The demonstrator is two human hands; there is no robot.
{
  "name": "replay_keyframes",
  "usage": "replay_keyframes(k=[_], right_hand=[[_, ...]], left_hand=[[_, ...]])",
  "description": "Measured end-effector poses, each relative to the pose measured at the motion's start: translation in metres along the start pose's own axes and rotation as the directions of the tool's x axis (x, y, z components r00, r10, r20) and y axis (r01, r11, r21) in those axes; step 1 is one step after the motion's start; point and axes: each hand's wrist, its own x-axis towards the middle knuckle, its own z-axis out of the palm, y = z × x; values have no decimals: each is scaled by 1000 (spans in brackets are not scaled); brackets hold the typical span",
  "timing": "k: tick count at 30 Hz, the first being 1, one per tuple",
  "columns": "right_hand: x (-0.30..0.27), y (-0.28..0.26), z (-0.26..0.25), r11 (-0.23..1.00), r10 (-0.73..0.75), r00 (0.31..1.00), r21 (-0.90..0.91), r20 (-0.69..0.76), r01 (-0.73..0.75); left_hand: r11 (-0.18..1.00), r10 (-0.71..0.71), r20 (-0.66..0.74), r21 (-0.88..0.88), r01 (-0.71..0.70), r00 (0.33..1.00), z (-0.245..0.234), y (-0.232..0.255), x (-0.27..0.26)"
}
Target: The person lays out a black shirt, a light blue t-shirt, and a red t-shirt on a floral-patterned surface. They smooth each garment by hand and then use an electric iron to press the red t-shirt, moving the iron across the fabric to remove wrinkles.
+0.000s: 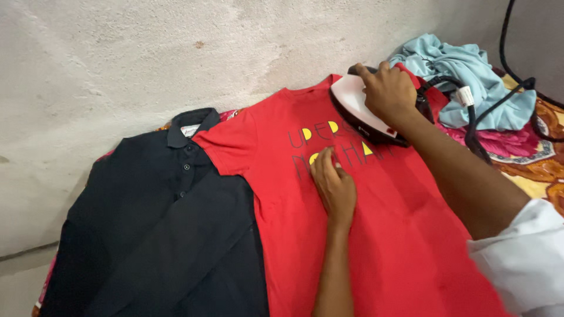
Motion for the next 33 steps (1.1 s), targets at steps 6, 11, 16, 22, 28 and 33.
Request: replay_keyframes(k=[6,11,16,22,28,33], right_hand=[[-62,-20,-77,991,-78,997,108,30,74],[-135,-34,-149,986,-121,991,122,48,115],[-201,-39,-210,996,-89,979,26,181,86],[-199,-30,-202,989,-57,986,-129,156,77],[-131,5,-107,977,-96,992,-199,-82,78],[-78,25,-48,979,-41,999,-203,-24,35]], left_hand=[[999,11,-77,-29,-14,997,11,-23,2],[994,-26,-97,-107,16,995,12,-44,3],[988,-115,27,-99,117,993,1,-33,3],[992,-108,90,-58,114,990,-6,-13,4],[984,-176,128,33,174,976,-6,-4,6],[993,-94,134,84,83,986,-4,-5,6]])
